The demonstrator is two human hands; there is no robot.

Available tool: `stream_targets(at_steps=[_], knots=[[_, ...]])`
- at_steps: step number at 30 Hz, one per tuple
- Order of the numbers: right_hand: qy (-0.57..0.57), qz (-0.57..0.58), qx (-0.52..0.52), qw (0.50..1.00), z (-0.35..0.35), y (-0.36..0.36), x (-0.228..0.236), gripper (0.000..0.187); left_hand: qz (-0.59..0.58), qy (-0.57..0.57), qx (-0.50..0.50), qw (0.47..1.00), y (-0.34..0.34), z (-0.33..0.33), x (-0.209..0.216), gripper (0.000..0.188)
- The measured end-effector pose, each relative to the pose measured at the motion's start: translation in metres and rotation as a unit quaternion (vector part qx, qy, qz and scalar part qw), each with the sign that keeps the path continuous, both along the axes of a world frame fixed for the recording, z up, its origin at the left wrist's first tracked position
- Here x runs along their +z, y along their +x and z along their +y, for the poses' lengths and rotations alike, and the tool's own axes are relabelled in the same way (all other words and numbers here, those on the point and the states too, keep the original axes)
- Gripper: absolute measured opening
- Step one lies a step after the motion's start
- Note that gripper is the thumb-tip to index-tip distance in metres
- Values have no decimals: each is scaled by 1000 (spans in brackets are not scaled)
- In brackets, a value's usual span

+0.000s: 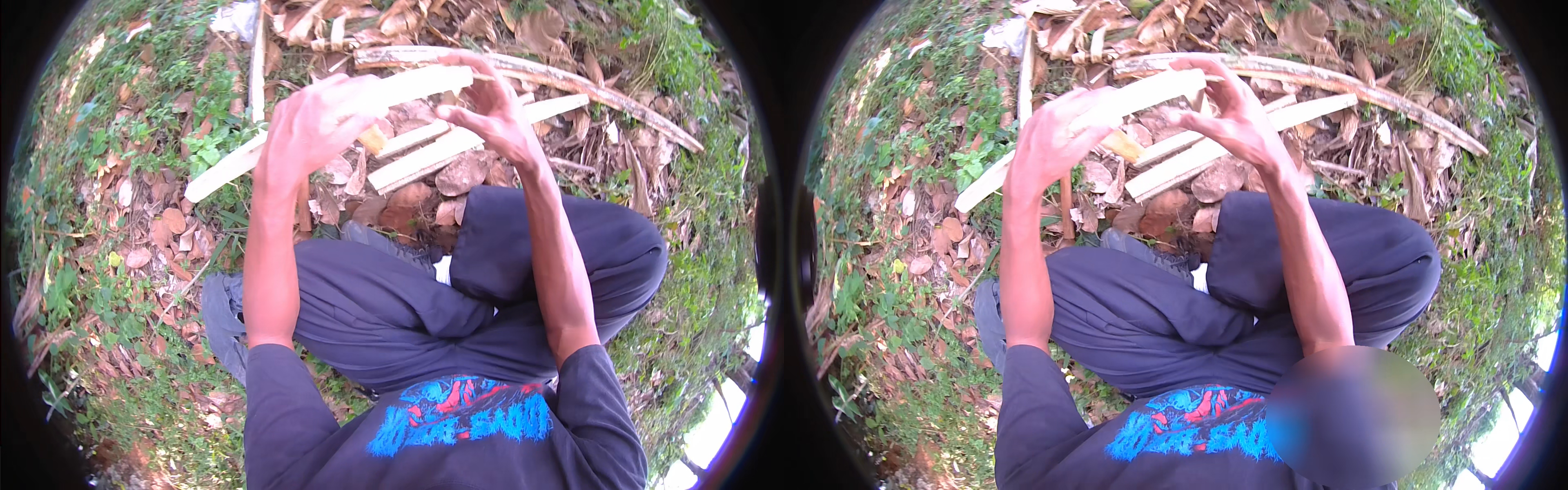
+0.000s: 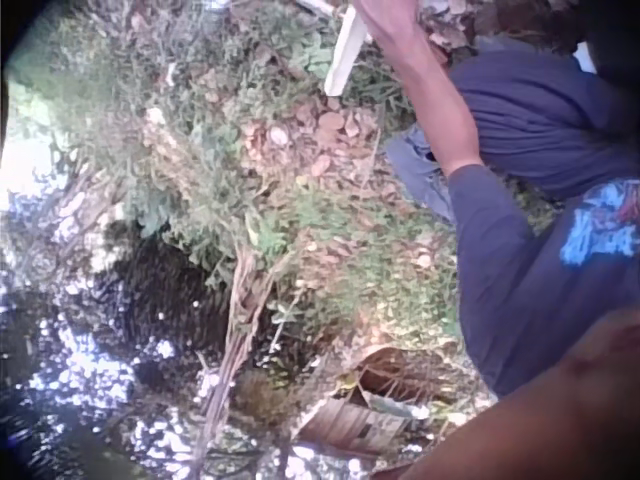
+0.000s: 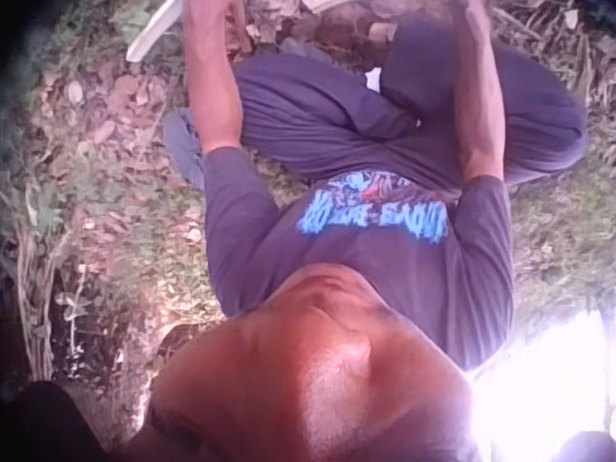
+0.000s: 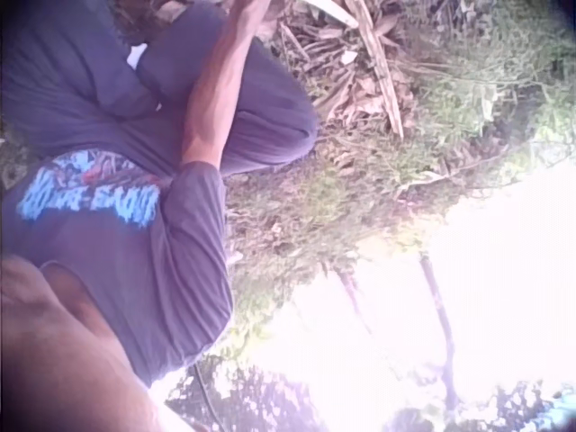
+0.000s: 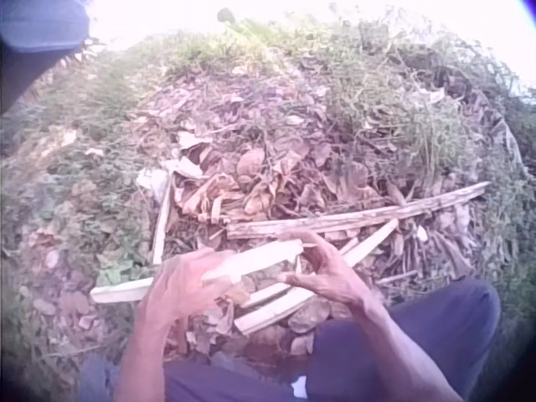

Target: The person sits on the ground and uses a red hand saw to cut a long piece of bamboo into smaller sections. The person holds the bamboo with one hand and saws with the other, occasionally adjusting the position of the bamboo or the cut pieces.

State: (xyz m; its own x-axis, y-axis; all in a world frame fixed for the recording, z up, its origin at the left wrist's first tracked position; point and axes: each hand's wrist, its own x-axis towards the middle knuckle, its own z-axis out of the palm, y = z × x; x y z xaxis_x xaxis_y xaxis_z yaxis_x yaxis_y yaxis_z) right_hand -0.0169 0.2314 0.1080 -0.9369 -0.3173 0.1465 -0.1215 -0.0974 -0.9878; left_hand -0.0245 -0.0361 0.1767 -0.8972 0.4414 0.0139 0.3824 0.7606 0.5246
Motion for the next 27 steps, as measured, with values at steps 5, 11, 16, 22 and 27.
stream_targets(at_steps=[5, 11, 16, 22, 27], knots=[[56, 0, -4, 998, 0, -2, -2, 48, -25, 7, -15, 1000, -2, 2, 4, 37], [27, 21, -2, 999, 5, -7, -7, 58, -68, -9, 1, 998, -4, 14, 14, 39], [31, 6, -48, 998, -4, -2, -2, 59, -71, -14, -8, 997, -3, 11, 11, 37], [14, 18, -42, 999, 0, -3, -6, 53, -86, -10, 0, 996, -3, 14, 11, 38], [24, -24, -52, 998, -2, -2, -2, 52, -45, 14, 0, 999, -2, 8, 2, 38]])
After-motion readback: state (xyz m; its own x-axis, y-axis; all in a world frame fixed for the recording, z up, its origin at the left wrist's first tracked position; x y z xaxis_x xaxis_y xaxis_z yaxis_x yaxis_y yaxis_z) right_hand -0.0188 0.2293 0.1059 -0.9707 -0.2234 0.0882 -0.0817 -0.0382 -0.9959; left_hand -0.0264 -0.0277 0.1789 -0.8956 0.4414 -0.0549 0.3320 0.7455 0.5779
